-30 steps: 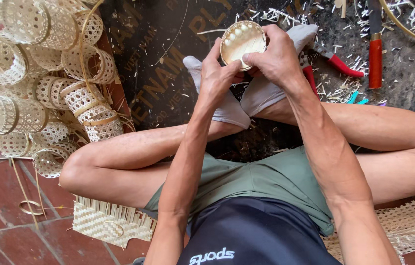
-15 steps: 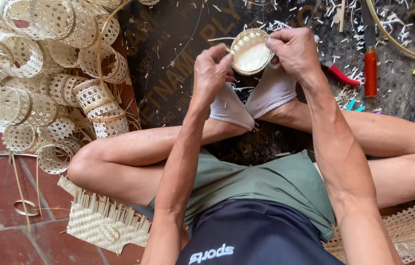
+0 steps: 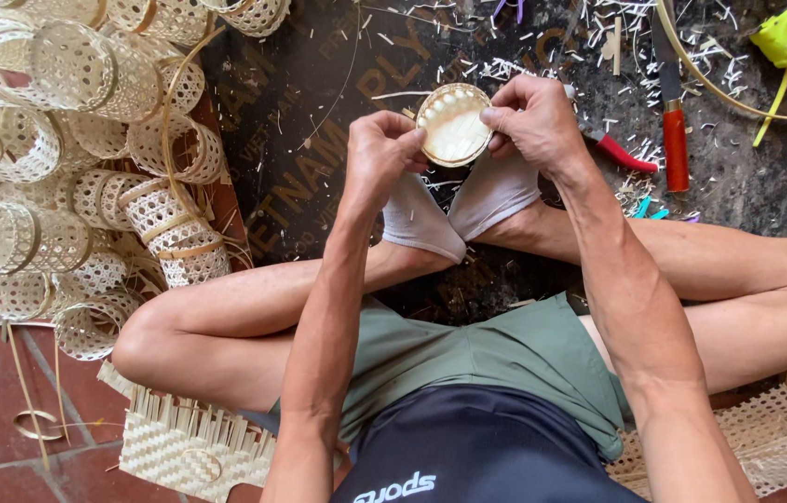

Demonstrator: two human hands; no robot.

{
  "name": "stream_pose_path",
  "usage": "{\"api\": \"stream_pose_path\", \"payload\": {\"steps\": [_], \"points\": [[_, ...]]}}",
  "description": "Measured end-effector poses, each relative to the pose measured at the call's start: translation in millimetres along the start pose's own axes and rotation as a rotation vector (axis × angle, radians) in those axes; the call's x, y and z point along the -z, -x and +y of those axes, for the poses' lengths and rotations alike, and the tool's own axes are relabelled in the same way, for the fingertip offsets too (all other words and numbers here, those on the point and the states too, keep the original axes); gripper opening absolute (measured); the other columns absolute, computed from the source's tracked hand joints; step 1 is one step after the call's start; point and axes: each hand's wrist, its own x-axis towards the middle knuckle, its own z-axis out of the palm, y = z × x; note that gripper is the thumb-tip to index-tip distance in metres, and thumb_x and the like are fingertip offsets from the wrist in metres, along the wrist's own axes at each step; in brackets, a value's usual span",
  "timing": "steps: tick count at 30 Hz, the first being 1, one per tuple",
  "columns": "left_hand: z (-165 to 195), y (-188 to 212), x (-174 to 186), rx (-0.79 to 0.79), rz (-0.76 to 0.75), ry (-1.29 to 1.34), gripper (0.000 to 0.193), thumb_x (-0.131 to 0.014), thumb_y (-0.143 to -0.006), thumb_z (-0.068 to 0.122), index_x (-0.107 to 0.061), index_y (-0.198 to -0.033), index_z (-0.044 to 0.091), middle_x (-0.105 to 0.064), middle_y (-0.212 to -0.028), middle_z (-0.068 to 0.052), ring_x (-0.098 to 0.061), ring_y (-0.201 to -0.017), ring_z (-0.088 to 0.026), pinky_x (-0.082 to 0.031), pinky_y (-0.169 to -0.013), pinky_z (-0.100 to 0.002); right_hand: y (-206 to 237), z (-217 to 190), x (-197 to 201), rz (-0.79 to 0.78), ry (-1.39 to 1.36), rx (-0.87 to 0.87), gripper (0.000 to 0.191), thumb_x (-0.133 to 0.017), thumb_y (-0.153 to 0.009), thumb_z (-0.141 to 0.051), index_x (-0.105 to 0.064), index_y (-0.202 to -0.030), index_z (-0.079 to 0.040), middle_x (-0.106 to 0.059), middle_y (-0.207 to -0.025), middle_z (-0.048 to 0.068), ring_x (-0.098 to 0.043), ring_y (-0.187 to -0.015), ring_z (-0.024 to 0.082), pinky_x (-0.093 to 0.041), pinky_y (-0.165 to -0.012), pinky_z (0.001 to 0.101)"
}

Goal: The person weaves a small cylindrical basket using thin bamboo strips. They bend and insert strips into the existing weave, trim excess with shears, and fit a pre-woven circular base into the bottom of the basket.

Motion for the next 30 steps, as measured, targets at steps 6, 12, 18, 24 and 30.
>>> {"api": "stream_pose_path", "payload": {"steps": [6, 12, 18, 24, 30], "points": [[4, 3, 1, -0.017, 0.004, -0.009, 0.018, -0.076, -0.088, 0.007, -0.072, -0.093, -0.01, -0.073, -0.076, -0.012, -0.072, -0.062, -0.014, -0.063, -0.055, -0.027, 5, 0, 3, 0.026, 0.043, 0.013, 0.007, -0.072, -0.096, -0.004, -0.069, -0.096, 0.002, -0.071, -0.08, 0.008, -0.071, -0.063, 0.011, -0.06, -0.051, 0.0238], [-2, 27, 10, 0.011, 0.075, -0.015, 0.041, -0.079, -0.086, 0.011, -0.065, -0.118, -0.009, -0.076, -0.089, -0.011, -0.077, -0.07, -0.014, -0.065, -0.058, -0.025, 18, 11, 4, 0.046, -0.061, -0.047, 0.02, -0.071, -0.098, -0.003, -0.066, -0.115, 0.007, -0.072, -0.084, 0.009, -0.072, -0.066, 0.012, -0.061, -0.053, 0.0247], [-25, 18, -17, 0.046, 0.106, 0.037, 0.047, -0.077, -0.085, 0.008, -0.059, -0.124, -0.011, -0.076, -0.084, -0.014, -0.076, -0.068, -0.016, -0.064, -0.054, -0.027, 18, 34, -19, 0.011, -0.13, -0.036, 0.04, -0.073, -0.096, -0.001, -0.056, -0.131, 0.01, -0.073, -0.086, 0.01, -0.071, -0.065, 0.014, -0.059, -0.052, 0.0238], [-16, 21, -16, 0.032, 0.099, 0.102, 0.045, -0.076, -0.085, 0.007, -0.058, -0.122, -0.011, -0.075, -0.081, -0.014, -0.076, -0.065, -0.016, -0.063, -0.051, -0.027, 16, 37, -19, 0.024, -0.159, -0.022, 0.042, -0.075, -0.096, -0.002, -0.054, -0.129, 0.012, -0.072, -0.084, 0.013, -0.071, -0.063, 0.015, -0.057, -0.051, 0.0251], [-24, 40, 7, 0.025, 0.124, 0.041, 0.047, -0.077, -0.086, 0.01, -0.056, -0.125, -0.007, -0.073, -0.074, -0.012, -0.074, -0.06, -0.015, -0.061, -0.048, -0.027, 16, 44, -5, 0.086, -0.18, -0.049, 0.034, -0.069, -0.101, -0.005, -0.059, -0.131, 0.007, -0.074, -0.088, 0.011, -0.07, -0.064, 0.015, -0.056, -0.053, 0.0261]]}}
